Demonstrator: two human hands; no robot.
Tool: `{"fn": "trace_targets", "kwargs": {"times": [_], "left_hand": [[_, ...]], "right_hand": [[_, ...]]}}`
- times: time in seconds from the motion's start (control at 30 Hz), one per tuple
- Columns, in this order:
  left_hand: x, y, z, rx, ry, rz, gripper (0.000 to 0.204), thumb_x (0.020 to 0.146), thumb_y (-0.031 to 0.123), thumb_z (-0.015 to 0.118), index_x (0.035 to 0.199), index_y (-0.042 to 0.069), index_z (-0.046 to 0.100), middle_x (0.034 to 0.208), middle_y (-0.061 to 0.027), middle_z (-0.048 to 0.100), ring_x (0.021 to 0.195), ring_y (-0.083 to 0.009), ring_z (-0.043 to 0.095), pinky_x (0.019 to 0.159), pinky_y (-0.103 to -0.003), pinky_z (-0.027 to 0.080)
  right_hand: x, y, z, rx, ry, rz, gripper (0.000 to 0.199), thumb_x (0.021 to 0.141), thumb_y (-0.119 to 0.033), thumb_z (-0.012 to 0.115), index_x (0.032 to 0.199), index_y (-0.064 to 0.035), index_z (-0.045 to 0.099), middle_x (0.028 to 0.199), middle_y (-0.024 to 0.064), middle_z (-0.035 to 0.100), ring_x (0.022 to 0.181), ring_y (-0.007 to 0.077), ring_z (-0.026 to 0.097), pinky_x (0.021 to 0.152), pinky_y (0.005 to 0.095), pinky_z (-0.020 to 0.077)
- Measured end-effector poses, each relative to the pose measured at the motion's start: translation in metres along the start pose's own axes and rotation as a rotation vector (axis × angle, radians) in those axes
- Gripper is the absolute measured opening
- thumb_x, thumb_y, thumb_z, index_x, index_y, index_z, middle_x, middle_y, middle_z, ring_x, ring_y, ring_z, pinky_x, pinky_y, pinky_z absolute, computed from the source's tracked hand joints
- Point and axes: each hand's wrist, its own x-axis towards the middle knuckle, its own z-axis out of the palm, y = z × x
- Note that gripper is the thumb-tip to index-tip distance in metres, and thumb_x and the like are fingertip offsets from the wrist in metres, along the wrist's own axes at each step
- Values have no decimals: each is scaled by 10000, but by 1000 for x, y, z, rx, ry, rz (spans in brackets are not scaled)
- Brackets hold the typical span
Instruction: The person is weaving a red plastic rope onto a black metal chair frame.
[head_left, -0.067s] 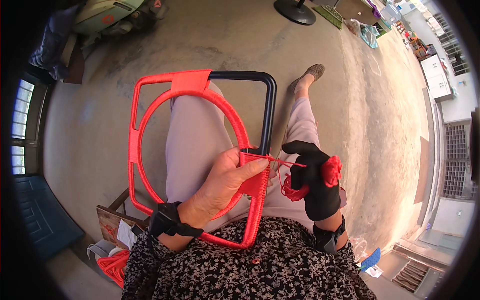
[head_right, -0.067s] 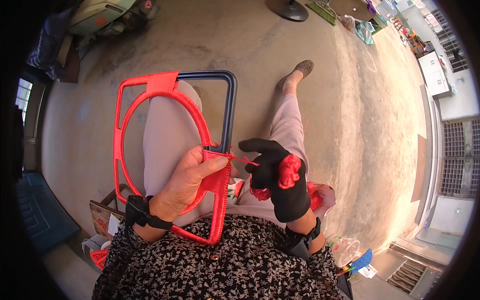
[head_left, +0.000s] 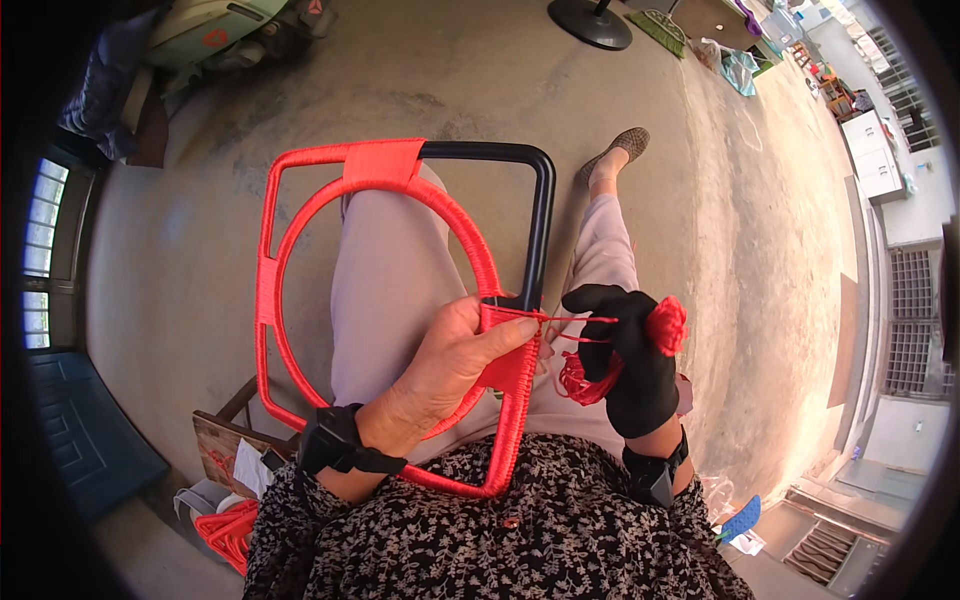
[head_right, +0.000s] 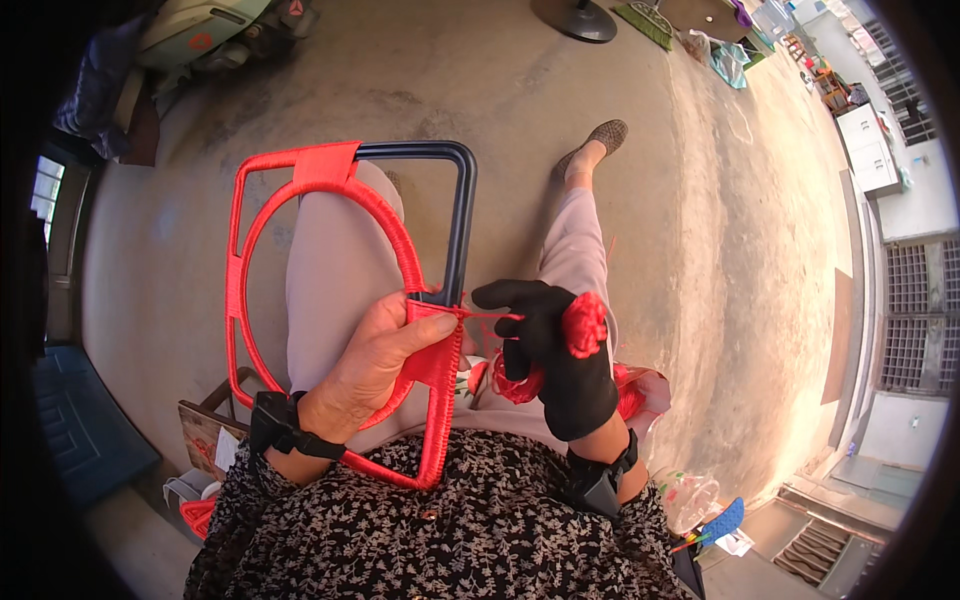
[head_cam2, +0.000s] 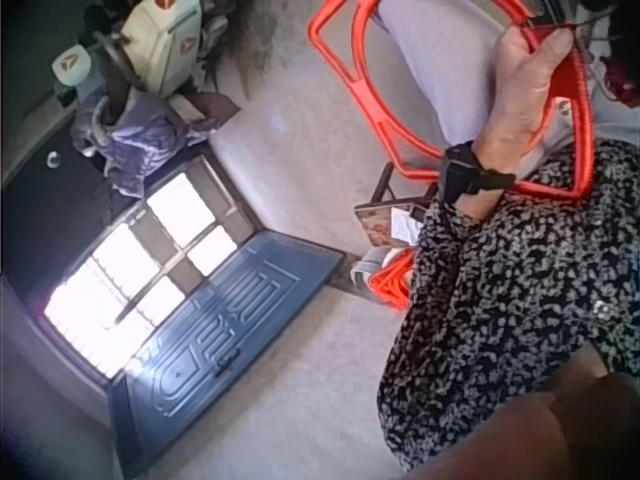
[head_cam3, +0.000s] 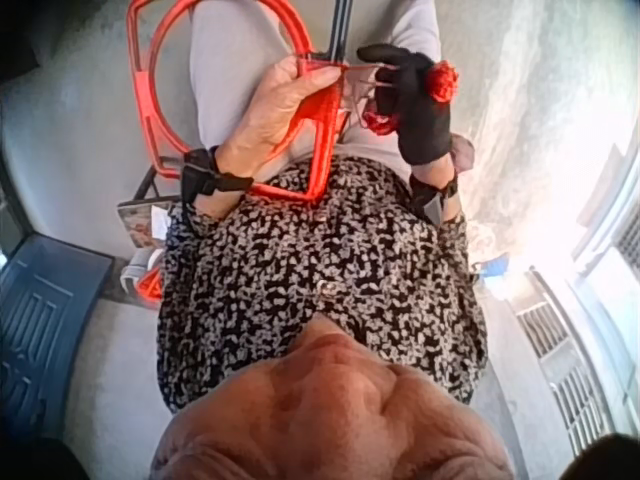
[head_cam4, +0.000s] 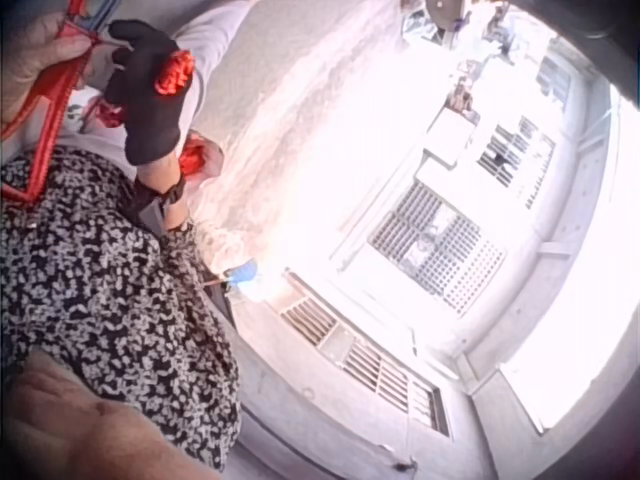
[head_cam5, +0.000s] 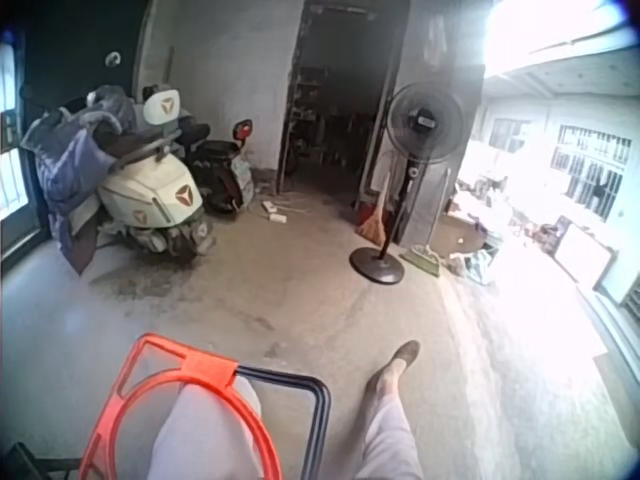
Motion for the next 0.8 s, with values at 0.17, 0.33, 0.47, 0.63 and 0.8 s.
{"fn": "trace_targets", "kwargs": {"times": [0.17, 0.33, 0.47, 0.63, 0.8], "left_hand": [[2, 0, -2, 19, -21, -54, 251, 915, 191, 600, 1013, -39, 577, 847, -106, 659, 712, -143, 652, 649, -267, 546], [3, 1, -4, 6, -38, -91, 245, 904, 188, 600, 1050, -7, 575, 873, -106, 662, 746, -131, 648, 659, -247, 540], [1, 3, -2, -29, -21, -100, 256, 896, 169, 607, 1068, -14, 558, 906, -119, 656, 783, -157, 658, 688, -268, 557], [1, 2, -1, -31, -38, -72, 271, 895, 153, 608, 1093, -17, 531, 954, -129, 646, 825, -176, 659, 710, -280, 561], [4, 0, 0, -19, -20, -66, 244, 892, 114, 605, 1078, -17, 517, 966, -123, 645, 834, -171, 657, 703, -276, 555]], "right_hand": [[5, 15, -10, 264, -73, 63, 230, 947, -274, 490, 883, -54, 516, 992, 125, 638, 535, 98, 478, 507, 231, 394], [8, 17, -9, 395, 0, 130, 233, 936, -288, 509, 860, -68, 502, 908, 103, 615, 535, 105, 473, 495, 232, 371], [13, 17, -9, 277, -33, 104, 233, 935, -301, 510, 872, -77, 501, 889, 99, 607, 541, 110, 472, 498, 238, 374], [19, 22, -14, 500, -89, 160, 262, 943, -339, 471, 865, -90, 488, 758, 75, 563, 539, 113, 461, 490, 249, 354], [9, 14, -6, 387, -85, 130, 274, 938, -359, 469, 851, -99, 475, 695, 53, 505, 529, 114, 449, 492, 242, 331]]}}
